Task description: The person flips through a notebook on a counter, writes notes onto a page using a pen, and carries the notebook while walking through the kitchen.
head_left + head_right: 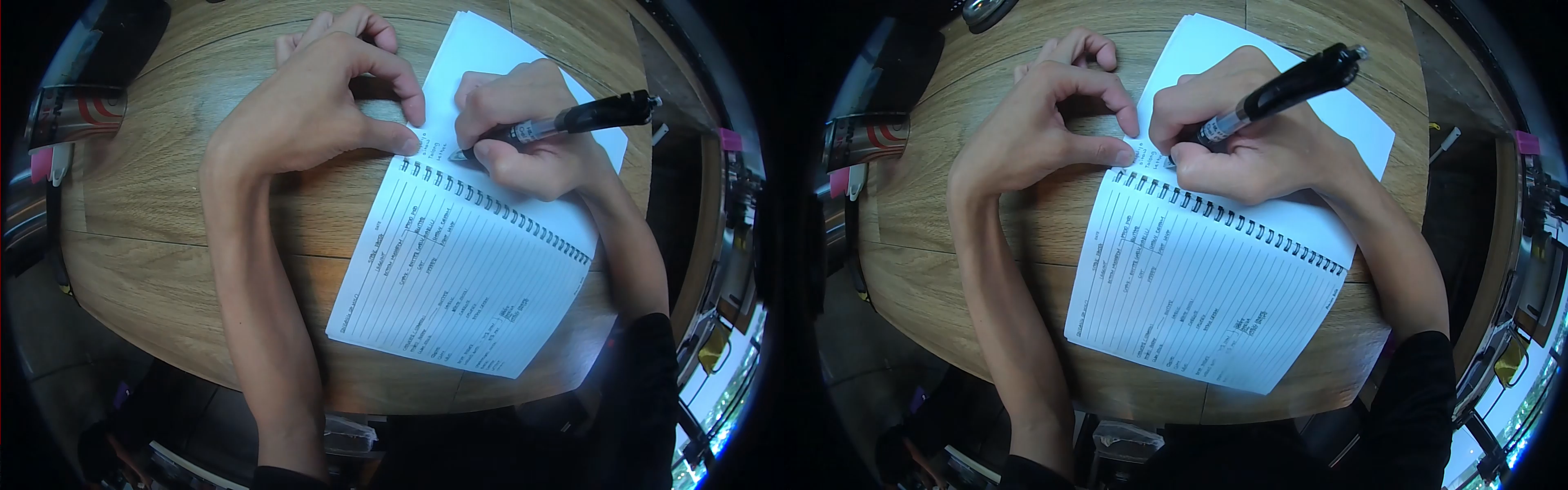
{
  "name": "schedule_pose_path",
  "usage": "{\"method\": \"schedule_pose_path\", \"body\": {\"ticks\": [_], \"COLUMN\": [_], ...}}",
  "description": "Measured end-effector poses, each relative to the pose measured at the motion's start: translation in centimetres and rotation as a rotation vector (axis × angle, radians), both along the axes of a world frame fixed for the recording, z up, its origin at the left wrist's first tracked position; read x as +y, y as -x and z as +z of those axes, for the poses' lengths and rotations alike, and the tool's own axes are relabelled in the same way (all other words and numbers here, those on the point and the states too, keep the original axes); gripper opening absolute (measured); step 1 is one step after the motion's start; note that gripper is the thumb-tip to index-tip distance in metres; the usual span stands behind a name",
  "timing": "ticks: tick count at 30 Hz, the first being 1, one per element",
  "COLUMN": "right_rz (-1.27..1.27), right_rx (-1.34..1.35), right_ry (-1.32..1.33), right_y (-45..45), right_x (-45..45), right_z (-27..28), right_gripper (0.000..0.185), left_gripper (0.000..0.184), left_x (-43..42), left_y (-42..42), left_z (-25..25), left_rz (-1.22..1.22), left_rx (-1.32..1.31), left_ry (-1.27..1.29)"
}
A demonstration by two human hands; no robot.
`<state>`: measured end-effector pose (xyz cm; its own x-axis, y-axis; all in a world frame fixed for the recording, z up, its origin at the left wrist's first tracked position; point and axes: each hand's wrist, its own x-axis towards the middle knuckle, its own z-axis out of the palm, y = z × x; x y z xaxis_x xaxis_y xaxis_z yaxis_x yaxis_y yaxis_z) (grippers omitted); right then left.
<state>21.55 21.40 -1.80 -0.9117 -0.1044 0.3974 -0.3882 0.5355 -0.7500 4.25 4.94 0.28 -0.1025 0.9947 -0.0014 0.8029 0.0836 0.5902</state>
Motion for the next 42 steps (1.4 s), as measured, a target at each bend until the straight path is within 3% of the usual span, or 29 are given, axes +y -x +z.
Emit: {"method": "schedule_pose_path", "body": {"ticks": [5,7,10,18,21,26,29,33,35,42], "right_rz": [-0.007,-0.012,0.013,0.008,-0.057,-0.007,-0.022,0.006,0.011,0.024], "right_rx": [-0.044,-0.052,-0.049,0.035,-0.134,-0.045,-0.082,-0.038,-0.02,-0.077], "right_ry": [-0.021,0.001,0.044,-0.076,0.098,0.028,0.078,0.039,0.015,0.062], "right_y": [-0.3,-0.3,-0.4,-0.5,-1.0,-0.6,-0.6,-0.2,-0.3,-0.2], "right_x": [0.3,0.2,0.2,0.5,-0.2,-0.3,-0.3,0.0,0.1,0.1], "right_z": [0.1,-0.1,0.1,0.0,0.9,0.2,0.0,0.2,-0.1,0.0], "right_gripper": [0.015,0.016,0.019,0.02,0.016,0.01,0.009,0.009,0.009,0.011], "left_gripper": [0.029,0.029,0.03,0.03,0.031,0.03,0.029,0.029,0.031,0.029], "left_x": [0.0,0.2,0.4,0.0,0.2,0.0,-0.2,0.0,-0.5,0.0], "left_y": [0.0,0.5,0.8,0.0,-0.2,-0.6,0.1,0.0,-0.1,0.0], "left_z": [-0.1,-0.5,-0.4,0.8,1.6,2.4,0.6,1.4,-0.7,1.3], "left_rz": [0.006,-0.024,-0.059,-0.054,0.003,0.015,-0.009,-0.013,0.017,-0.028], "left_rx": [0.032,-0.121,-0.149,-0.07,-0.063,-0.046,-0.075,-0.087,0.063,-0.078], "left_ry": [-0.003,-0.027,0.014,0.008,0.172,0.205,0.099,0.162,-0.04,0.155]}}
